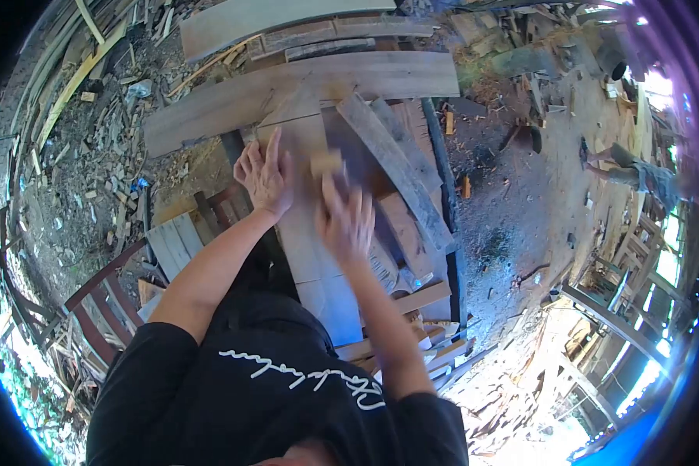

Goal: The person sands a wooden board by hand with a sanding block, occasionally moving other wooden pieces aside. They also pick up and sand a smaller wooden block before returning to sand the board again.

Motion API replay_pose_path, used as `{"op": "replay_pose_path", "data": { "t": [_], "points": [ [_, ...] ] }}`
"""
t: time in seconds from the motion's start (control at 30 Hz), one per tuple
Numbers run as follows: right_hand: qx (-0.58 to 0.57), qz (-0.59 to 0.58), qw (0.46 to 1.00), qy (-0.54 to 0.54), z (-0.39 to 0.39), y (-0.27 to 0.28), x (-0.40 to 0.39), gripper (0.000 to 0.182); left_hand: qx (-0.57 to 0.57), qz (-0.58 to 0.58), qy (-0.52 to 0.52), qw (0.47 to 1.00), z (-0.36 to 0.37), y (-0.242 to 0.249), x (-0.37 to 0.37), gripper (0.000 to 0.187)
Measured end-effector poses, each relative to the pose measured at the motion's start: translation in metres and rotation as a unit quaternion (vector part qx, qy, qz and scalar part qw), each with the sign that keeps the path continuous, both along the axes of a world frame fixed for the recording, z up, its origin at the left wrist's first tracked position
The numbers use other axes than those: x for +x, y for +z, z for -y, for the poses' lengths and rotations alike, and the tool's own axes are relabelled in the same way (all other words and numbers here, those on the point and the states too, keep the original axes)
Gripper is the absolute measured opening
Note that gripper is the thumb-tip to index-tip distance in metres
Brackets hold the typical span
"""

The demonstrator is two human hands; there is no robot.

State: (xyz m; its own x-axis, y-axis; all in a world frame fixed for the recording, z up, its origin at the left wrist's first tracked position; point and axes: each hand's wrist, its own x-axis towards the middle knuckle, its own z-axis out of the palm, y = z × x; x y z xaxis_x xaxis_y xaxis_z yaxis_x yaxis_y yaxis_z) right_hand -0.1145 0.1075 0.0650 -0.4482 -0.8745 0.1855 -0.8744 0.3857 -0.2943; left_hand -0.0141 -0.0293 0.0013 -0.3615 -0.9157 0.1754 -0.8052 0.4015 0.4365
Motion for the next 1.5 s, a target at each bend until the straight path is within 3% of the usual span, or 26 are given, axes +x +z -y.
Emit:
{"op": "replay_pose_path", "data": {
  "t": [0.07,0.17,0.23,0.3,0.33,0.4,0.5,0.6,0.63,0.7,0.8,0.97,1.03,1.13,1.23,1.4,1.47,1.5],
  "points": [
    [-0.018,0.057,0.998,-0.017,0.077,-0.009,-0.033,0.056,-0.011,-0.008,0.001,1.000,-0.002,0.002,-0.001,0.054],
    [-0.014,0.021,0.999,-0.029,0.121,-0.006,-0.043,0.055,-0.001,-0.025,0.006,1.000,-0.003,0.004,-0.002,0.054],
    [-0.064,0.000,0.998,-0.007,0.094,-0.013,-0.031,0.056,-0.017,-0.029,0.004,0.999,0.000,-0.001,0.000,0.054],
    [0.003,0.014,1.000,0.010,0.023,-0.002,-0.004,0.058,-0.020,-0.030,0.006,0.999,-0.002,0.001,-0.001,0.055],
    [-0.025,0.015,0.999,0.018,-0.016,0.001,0.011,0.060,-0.013,-0.035,0.007,0.999,-0.002,0.003,-0.001,0.055],
    [0.065,0.018,0.998,0.001,-0.094,0.001,0.038,0.061,-0.020,-0.018,-0.005,1.000,-0.001,0.003,0.001,0.055],
    [0.087,0.034,0.996,-0.002,-0.115,0.003,0.047,0.061,-0.018,-0.014,-0.009,1.000,-0.001,0.000,0.001,0.054],
    [0.023,0.023,0.999,0.019,-0.021,0.004,0.013,0.060,-0.020,0.001,-0.004,1.000,0.001,0.001,-0.001,0.054],
    [0.045,0.052,0.998,0.000,0.017,0.005,0.000,0.058,-0.022,0.002,0.002,1.000,-0.001,0.003,0.000,0.054],
    [-0.017,0.051,0.998,-0.026,0.092,-0.004,-0.026,0.057,-0.025,-0.008,0.001,1.000,-0.002,0.003,0.002,0.054],
    [0.010,0.027,0.999,-0.037,0.132,-0.004,-0.041,0.056,-0.035,-0.034,-0.009,0.999,0.001,0.001,0.002,0.054],
    [-0.026,0.014,0.999,0.012,-0.018,-0.006,0.015,0.066,-0.022,-0.035,0.008,0.999,-0.001,0.003,0.001,0.053],
    [0.044,0.031,0.999,0.005,-0.090,-0.001,0.043,0.067,-0.012,-0.048,0.003,0.999,-0.002,0.000,0.004,0.051],
    [0.082,0.040,0.996,-0.009,-0.101,0.005,0.053,0.066,0.003,-0.062,-0.008,0.998,0.001,0.004,0.004,0.049],
    [0.019,0.025,0.999,0.016,-0.010,0.004,0.020,0.060,0.002,-0.058,-0.008,0.998,0.000,0.003,0.005,0.049],
    [0.024,0.048,0.999,0.007,0.150,0.002,-0.030,0.060,-0.021,-0.058,-0.002,0.998,0.000,0.000,0.004,0.049],
    [0.047,0.183,0.982,-0.004,0.172,0.006,-0.044,0.065,-0.025,-0.074,0.006,0.997,0.003,0.001,0.005,0.048],
    [-0.048,0.297,0.953,0.039,0.168,-0.004,-0.053,0.064,-0.019,-0.069,0.007,0.997,0.002,0.002,0.006,0.047]
  ]
}}
